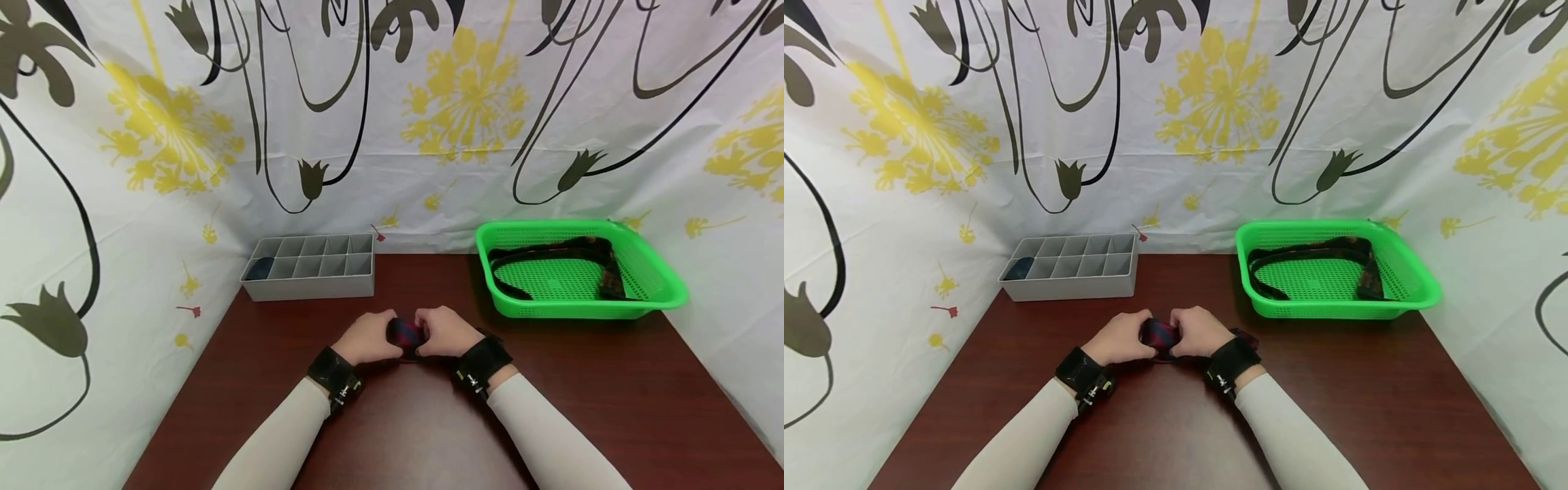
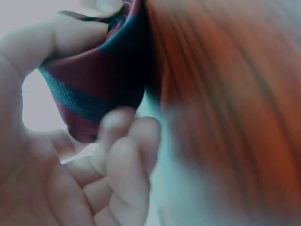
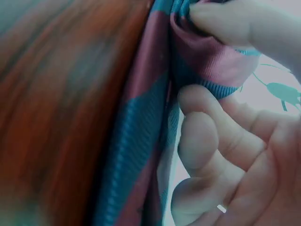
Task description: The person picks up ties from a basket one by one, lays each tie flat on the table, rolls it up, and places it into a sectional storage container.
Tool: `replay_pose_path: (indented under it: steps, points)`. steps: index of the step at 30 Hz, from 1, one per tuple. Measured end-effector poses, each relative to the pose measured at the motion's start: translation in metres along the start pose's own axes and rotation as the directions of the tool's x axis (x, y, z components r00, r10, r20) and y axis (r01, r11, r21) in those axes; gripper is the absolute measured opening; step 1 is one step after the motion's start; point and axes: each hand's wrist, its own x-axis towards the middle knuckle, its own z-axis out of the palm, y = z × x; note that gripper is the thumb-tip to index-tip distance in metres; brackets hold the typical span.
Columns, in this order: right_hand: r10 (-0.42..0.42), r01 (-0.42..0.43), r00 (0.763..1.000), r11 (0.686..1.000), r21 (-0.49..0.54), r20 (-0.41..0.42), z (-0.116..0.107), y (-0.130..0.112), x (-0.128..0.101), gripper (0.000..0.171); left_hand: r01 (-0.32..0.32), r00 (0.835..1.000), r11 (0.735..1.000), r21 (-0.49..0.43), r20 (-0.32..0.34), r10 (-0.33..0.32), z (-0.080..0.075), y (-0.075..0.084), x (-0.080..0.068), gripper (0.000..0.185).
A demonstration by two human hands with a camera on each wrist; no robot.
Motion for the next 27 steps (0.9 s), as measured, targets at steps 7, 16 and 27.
replay_pose_path:
  steps: [7, 16, 27]
  points:
    - [-0.048, 0.048, 0.998, 0.999, 0.001, -0.028, -0.002, -0.005, 0.001, 0.043, 0.000, 1.000, 0.992, 0.123, -0.010, 0.001, -0.007, 0.000, -0.005, 0.051]
    - [-0.055, 0.055, 0.998, 0.998, 0.015, -0.016, 0.000, -0.002, 0.003, 0.042, -0.012, 0.999, 1.000, 0.006, 0.048, 0.012, -0.004, -0.004, -0.003, 0.049]
    - [-0.039, 0.039, 0.999, 0.999, 0.015, 0.008, 0.003, 0.006, 0.001, 0.035, -0.045, 0.999, 0.998, -0.048, 0.000, 0.045, 0.001, -0.006, 0.001, 0.049]
